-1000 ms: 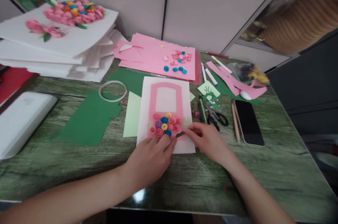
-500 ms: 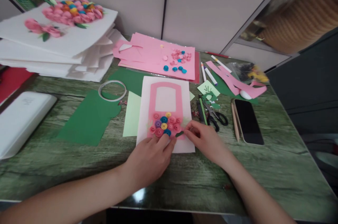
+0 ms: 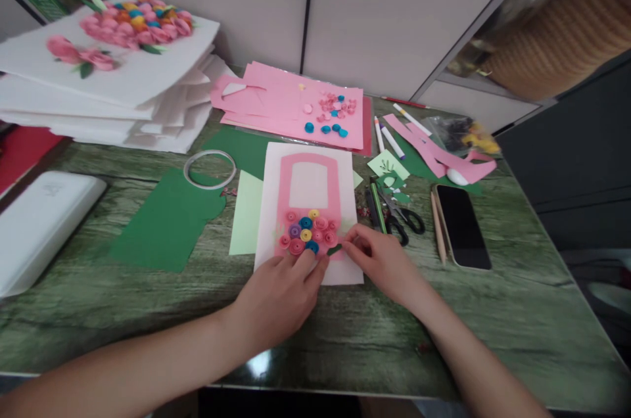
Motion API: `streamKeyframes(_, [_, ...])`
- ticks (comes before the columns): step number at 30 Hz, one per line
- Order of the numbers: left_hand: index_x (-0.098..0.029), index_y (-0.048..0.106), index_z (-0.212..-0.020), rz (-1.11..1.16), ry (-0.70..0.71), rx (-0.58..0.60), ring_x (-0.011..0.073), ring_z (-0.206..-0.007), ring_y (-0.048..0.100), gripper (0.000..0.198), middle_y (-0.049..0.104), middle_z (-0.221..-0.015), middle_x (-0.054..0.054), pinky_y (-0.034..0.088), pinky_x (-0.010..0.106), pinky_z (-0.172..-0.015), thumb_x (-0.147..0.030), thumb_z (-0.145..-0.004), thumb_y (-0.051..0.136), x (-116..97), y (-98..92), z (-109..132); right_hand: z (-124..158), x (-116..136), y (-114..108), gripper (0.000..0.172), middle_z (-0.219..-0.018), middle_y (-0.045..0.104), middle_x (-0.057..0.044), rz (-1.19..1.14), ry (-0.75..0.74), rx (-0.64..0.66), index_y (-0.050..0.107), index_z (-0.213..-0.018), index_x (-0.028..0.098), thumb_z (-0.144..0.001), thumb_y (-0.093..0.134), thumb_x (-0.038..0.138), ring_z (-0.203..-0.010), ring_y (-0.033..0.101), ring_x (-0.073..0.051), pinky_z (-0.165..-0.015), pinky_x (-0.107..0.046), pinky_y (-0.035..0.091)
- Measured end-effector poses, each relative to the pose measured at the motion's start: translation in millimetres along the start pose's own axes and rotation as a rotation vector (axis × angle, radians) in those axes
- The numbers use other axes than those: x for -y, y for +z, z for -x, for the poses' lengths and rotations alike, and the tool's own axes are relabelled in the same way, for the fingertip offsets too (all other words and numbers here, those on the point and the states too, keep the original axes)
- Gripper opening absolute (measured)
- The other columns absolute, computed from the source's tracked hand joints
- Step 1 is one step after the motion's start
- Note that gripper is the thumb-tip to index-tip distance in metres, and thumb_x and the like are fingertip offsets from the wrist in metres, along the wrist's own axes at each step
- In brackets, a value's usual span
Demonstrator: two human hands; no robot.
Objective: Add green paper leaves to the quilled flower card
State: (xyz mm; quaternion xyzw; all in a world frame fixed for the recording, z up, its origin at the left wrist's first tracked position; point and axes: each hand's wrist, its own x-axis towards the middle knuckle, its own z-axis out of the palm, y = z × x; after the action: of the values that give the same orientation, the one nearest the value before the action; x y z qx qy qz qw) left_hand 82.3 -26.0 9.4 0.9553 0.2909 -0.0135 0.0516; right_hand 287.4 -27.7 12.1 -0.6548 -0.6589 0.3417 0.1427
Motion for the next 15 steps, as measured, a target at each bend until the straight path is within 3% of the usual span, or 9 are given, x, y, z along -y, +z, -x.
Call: streamKeyframes(15, [-0.013,0.046,-0.127,0.052,-0.007,-0.003,0.0232,-0.080,0.061,0.040,0.057,-0.094,0.009,0.056,0.038,-0.063,-0.018,-0.087,0.042,1.2,1.0,-1.4,-1.0,-0.8,5.1,0.018,-0.060,0.058,0.002,0.144,-0.004,-0.084,0.050,-0.072,0.019,-0.087,0.050,0.028,-0.052,0.051,-0.012,-0.052,-0.023,0.032])
